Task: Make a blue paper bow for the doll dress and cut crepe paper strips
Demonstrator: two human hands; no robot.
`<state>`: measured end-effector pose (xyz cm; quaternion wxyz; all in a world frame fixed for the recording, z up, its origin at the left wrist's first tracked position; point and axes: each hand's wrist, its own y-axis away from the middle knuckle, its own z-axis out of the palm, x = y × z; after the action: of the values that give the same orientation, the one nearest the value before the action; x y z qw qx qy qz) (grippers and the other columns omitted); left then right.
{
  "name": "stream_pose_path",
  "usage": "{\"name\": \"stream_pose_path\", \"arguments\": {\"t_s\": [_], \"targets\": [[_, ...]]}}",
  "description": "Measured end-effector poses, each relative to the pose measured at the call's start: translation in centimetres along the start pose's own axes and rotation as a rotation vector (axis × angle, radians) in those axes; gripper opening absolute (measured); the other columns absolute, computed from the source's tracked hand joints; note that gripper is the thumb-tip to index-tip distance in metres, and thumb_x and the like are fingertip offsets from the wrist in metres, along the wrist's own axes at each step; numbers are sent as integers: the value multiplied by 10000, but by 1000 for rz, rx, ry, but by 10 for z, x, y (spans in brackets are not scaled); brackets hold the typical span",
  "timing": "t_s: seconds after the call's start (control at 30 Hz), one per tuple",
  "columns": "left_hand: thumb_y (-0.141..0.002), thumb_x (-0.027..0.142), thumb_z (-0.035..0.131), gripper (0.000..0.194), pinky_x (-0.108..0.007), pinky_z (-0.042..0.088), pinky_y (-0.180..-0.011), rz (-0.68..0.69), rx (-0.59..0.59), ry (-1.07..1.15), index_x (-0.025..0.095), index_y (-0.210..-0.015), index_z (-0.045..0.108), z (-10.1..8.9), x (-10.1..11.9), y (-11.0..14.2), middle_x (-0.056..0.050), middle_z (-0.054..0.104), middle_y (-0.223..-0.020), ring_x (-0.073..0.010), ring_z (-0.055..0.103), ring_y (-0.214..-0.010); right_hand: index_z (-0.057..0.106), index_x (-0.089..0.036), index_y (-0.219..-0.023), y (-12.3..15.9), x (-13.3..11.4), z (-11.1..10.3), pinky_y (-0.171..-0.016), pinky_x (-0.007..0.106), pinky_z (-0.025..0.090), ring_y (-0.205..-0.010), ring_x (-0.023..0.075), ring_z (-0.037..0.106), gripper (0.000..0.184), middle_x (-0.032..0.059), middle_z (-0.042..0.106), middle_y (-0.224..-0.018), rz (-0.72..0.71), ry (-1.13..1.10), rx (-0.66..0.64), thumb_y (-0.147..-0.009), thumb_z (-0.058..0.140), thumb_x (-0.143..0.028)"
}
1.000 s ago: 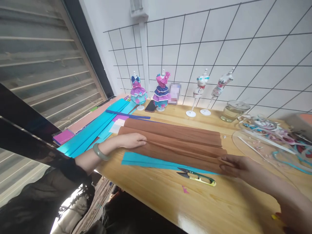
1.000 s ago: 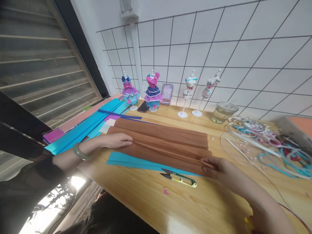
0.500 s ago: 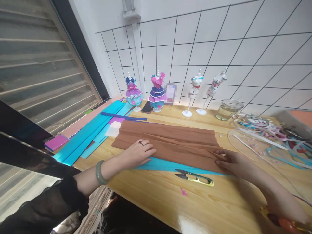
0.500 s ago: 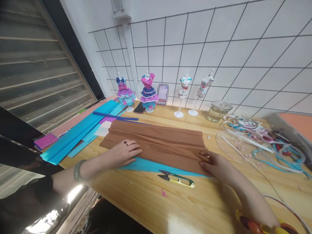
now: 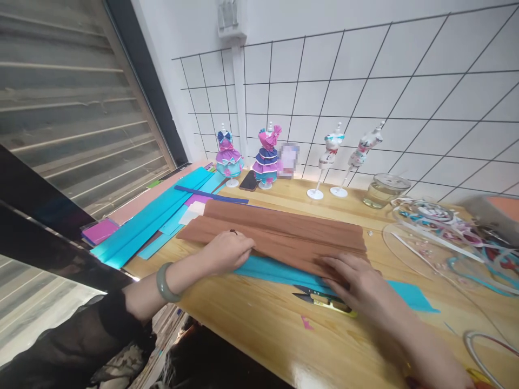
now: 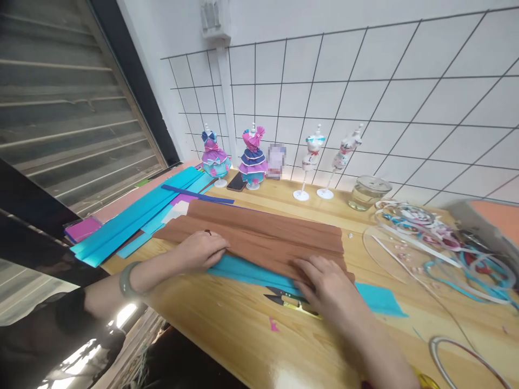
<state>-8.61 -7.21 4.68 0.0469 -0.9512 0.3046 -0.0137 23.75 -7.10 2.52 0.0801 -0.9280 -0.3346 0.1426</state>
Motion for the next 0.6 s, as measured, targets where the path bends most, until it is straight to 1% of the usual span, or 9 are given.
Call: {"name": "stream_pose_path", "arguments": {"t_s": [0.1, 0.17, 0.27, 0.33, 0.4, 0.47, 0.53, 0.6], "targets": [[-870, 217, 345, 221, -252, 377, -629, -13, -79, 84, 204, -847, 565, -12, 0, 6, 0, 614, -697, -142, 564, -647, 576, -268, -1124, 4, 4, -4, -809, 338, 484, -950, 194, 608, 316, 42, 660, -1058, 56, -75, -103, -860, 401, -277], [-872, 224, 346, 230, -236, 353, -593, -22, -143, 178, 213, -832, 572, -17, -1, 11, 14, 620, -695, -128, 556, -619, 599, -292, -1073, 6, 8, -9, -751, 308, 499, -898, 186, 629, 303, 16, 680, -1012, 112, -148, -182, -858, 387, -263], [-873, 257, 363, 235, -215, 334, -551, -47, -234, 345, 222, -841, 593, -18, -7, 14, 21, 632, -729, -113, 554, -623, 637, -297, -972, 7, 13, -14, -646, 280, 504, -782, 188, 649, 262, 8, 702, -924, 191, -252, -278, -851, 406, -320], [-871, 291, 384, 232, -207, 346, -551, -88, -254, 432, 221, -877, 606, -14, -15, 13, 19, 642, -781, -110, 559, -646, 649, -284, -904, 7, 18, -13, -602, 273, 497, -713, 187, 647, 260, 11, 709, -855, 226, -279, -314, -847, 409, -366], [-872, 325, 398, 244, -207, 365, -563, -129, -250, 476, 217, -933, 607, -7, -23, 10, 11, 648, -823, -112, 567, -664, 647, -270, -862, 7, 25, -9, -564, 270, 486, -655, 184, 639, 277, 14, 706, -786, 249, -255, -295, -846, 399, -391], [-874, 342, 409, 259, -216, 390, -599, -154, -217, 456, 214, -1006, 592, 2, -31, 6, 0, 650, -853, -121, 578, -698, 643, -258, -876, 6, 33, -3, -552, 272, 479, -637, 186, 639, 284, 25, 707, -772, 258, -207, -210, -842, 394, -391], [-876, 325, 425, 268, -244, 414, -694, -151, -133, 355, 206, -1071, 565, 11, -35, 4, -22, 643, -926, -146, 582, -809, 640, -246, -889, 6, 40, 1, -556, 275, 480, -644, 190, 647, 284, 35, 710, -786, 267, -156, -122, -835, 398, -385], [-884, 289, 421, 271, -288, 406, -801, -111, -25, 215, 197, -1105, 548, 17, -33, 4, -53, 613, -1029, -177, 545, -954, 639, -238, -870, 6, 45, 5, -561, 276, 482, -656, 191, 653, 283, 37, 711, -784, 282, -109, -87, -832, 399, -381]]}}
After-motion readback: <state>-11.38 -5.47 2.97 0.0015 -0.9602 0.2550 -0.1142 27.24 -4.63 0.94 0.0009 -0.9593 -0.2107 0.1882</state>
